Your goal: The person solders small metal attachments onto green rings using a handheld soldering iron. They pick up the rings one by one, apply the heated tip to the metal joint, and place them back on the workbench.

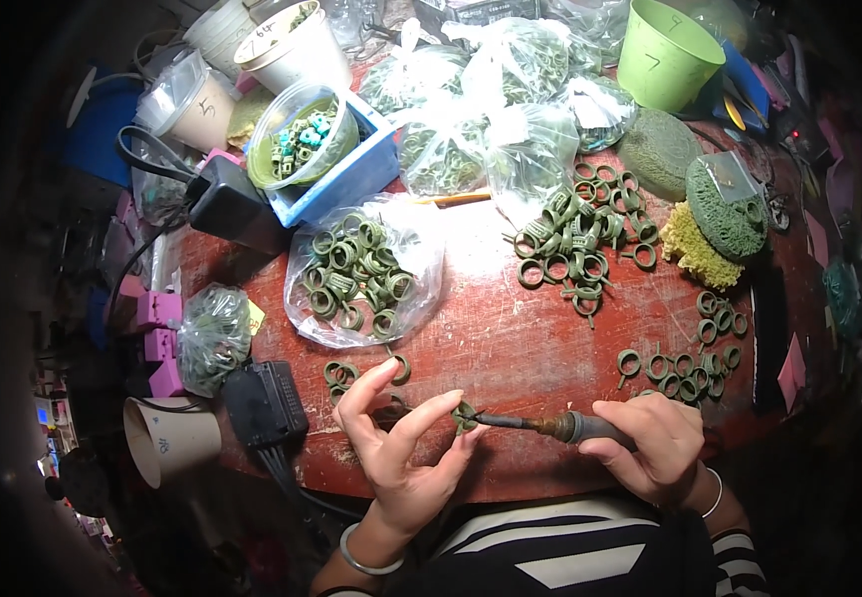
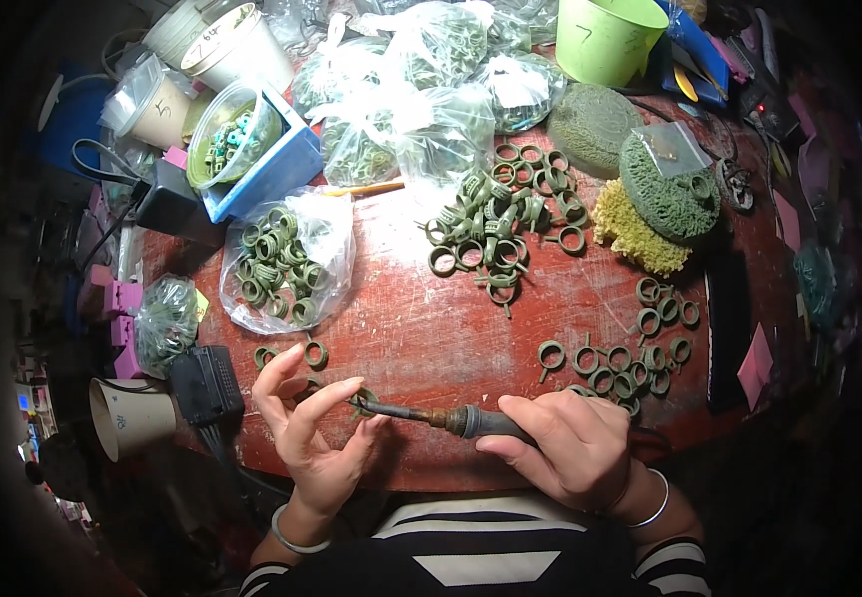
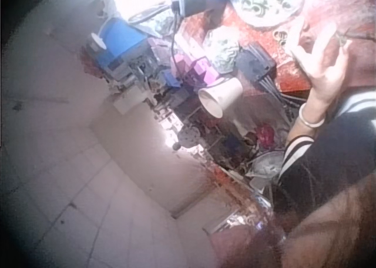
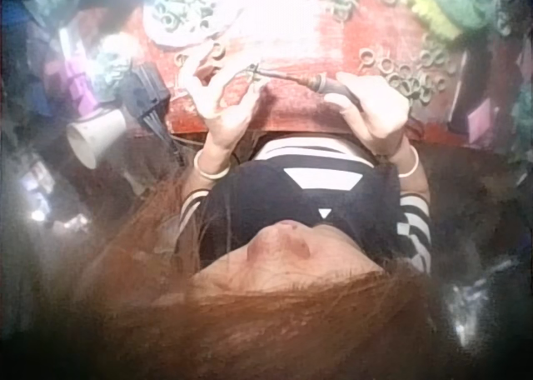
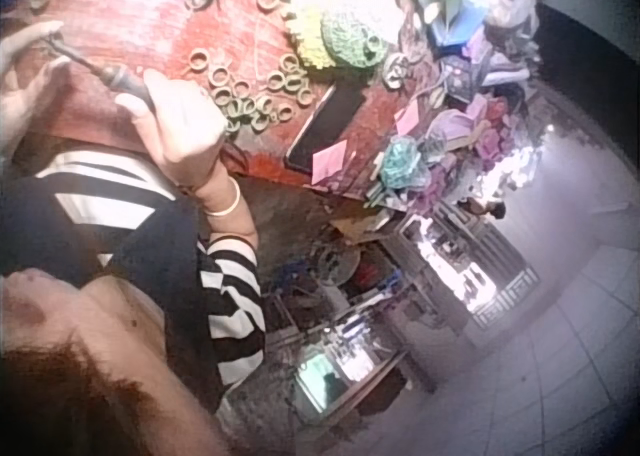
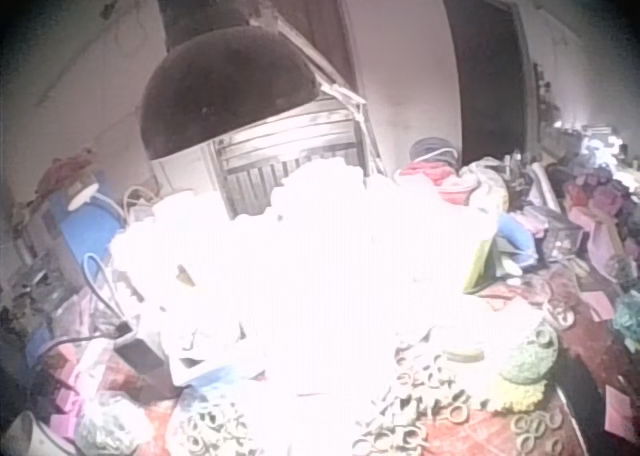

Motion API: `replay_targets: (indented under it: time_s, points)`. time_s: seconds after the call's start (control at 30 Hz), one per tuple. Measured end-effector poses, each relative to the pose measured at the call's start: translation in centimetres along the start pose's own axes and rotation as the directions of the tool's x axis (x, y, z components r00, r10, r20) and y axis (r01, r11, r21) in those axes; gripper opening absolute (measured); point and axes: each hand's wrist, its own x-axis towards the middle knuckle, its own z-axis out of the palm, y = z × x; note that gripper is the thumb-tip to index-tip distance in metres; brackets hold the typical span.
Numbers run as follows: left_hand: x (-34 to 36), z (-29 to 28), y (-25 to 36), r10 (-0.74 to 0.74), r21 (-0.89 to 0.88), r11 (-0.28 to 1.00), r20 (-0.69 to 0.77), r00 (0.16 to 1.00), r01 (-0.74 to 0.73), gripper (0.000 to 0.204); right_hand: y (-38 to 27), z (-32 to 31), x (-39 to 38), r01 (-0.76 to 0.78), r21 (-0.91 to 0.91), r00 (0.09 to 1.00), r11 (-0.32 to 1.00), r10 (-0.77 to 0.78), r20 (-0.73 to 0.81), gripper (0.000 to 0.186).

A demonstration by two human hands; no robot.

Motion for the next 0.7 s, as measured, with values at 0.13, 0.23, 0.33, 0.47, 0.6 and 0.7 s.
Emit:
replay_targets:
  time_s: [0.13,0.23,0.33,0.47,0.6,0.7]
  points:
    - [-0.04,-0.12,0.16,-0.012,-0.01,1.0,0.023,1.0,0.012,0.04,0.08,-0.03,-0.18,0.001,-0.004,1.0,1.0,-0.001,0.007,0.038]
    - [-0.12,-0.08,0.03,-0.013,-0.022,1.0,0.028,1.0,0.014,0.04,0.07,-0.01,-0.26,0.008,-0.007,1.0,1.0,-0.007,0.004,0.038]
    - [-0.03,-0.02,0.04,-0.001,-0.034,0.999,0.018,1.0,0.002,0.043,0.09,-0.01,-0.26,0.008,-0.007,1.0,1.0,-0.008,0.008,0.038]
    - [0.05,-0.06,0.07,-0.004,-0.032,0.999,0.027,1.0,0.005,0.043,0.02,-0.06,-0.06,0.011,-0.017,1.0,1.0,-0.011,0.017,0.038]
    - [-0.02,-0.14,-0.01,0.0,-0.033,0.999,0.02,1.0,0.001,0.043,0.03,-0.06,-0.03,0.016,-0.015,1.0,1.0,-0.016,0.008,0.039]
    - [-0.12,-0.66,-0.04,0.004,0.035,0.999,0.033,0.999,-0.005,0.042,0.09,-0.23,-0.05,0.003,0.0,1.0,1.0,-0.003,-0.01,0.039]
